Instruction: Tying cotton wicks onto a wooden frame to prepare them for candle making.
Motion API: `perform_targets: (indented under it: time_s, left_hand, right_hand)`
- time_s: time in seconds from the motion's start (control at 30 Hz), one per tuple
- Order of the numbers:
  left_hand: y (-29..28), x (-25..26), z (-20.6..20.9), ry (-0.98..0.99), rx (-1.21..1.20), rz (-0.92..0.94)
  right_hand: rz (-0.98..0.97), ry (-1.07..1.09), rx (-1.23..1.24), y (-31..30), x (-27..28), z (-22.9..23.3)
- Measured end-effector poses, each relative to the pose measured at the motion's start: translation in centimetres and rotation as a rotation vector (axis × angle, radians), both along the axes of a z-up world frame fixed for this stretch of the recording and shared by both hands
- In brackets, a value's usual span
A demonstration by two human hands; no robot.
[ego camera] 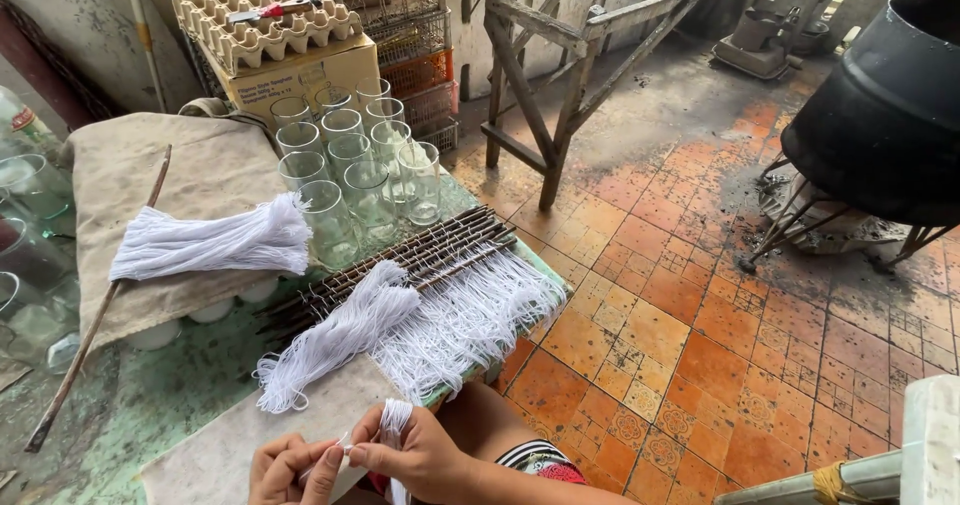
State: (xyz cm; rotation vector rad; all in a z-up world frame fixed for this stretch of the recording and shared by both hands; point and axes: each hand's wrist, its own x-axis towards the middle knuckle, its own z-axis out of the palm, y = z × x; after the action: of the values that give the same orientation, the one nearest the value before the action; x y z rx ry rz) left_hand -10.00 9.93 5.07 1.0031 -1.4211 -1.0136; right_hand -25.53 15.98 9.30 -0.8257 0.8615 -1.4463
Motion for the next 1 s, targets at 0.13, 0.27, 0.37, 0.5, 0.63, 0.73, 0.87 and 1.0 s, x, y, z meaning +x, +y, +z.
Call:
perform_targets:
  time_s: [0.13,0.27,0.37,0.5,0.63,0.73,0.87,1.0]
  left_hand:
    - [1.8,-0.7,3.9,-0.212,-0.26,0.156]
    - [2.5,-1.0,5.7,-0.269,-0.439,0.194]
    - [2.4,-0.1,5.9,-0.383,-0.319,0.072]
    - [2.2,-0.8,5.8,0.428,0.341,-0.33]
    - [2.7,-1.3,7.2,0.404,0.295,-0.267]
    - [2.7,-1.1,7.0,0.25,0.197,-0.193]
    - [3.0,-0.9,7.2,0.177,0.17,-0.178]
    - [2.8,-1.0,5.7,0.342,0.26,-0.198]
  right_hand:
    - [-0.034,0.307,-0.211,0.2,0.0,1.6]
    - [-0.168,0.669,-0.424,0.0,-0.3,3.7]
    - [-0.222,0.674,-0.398,-0.5,-0.1,3.1]
    - [-0.233,0.351,-0.291,-0.9,0.1,2.0]
    - [-0.217,0.305,-0.39,-0.7,-0.2,2.1]
    - [-0.234,0.376,-0.409,-0.2,-0.2,3.0]
    - [-0.273,0.497,-0.464,-1.0,-0.5,2.1]
    - [-0.087,0.009,-0.315,-1.7,-0.4,0.5]
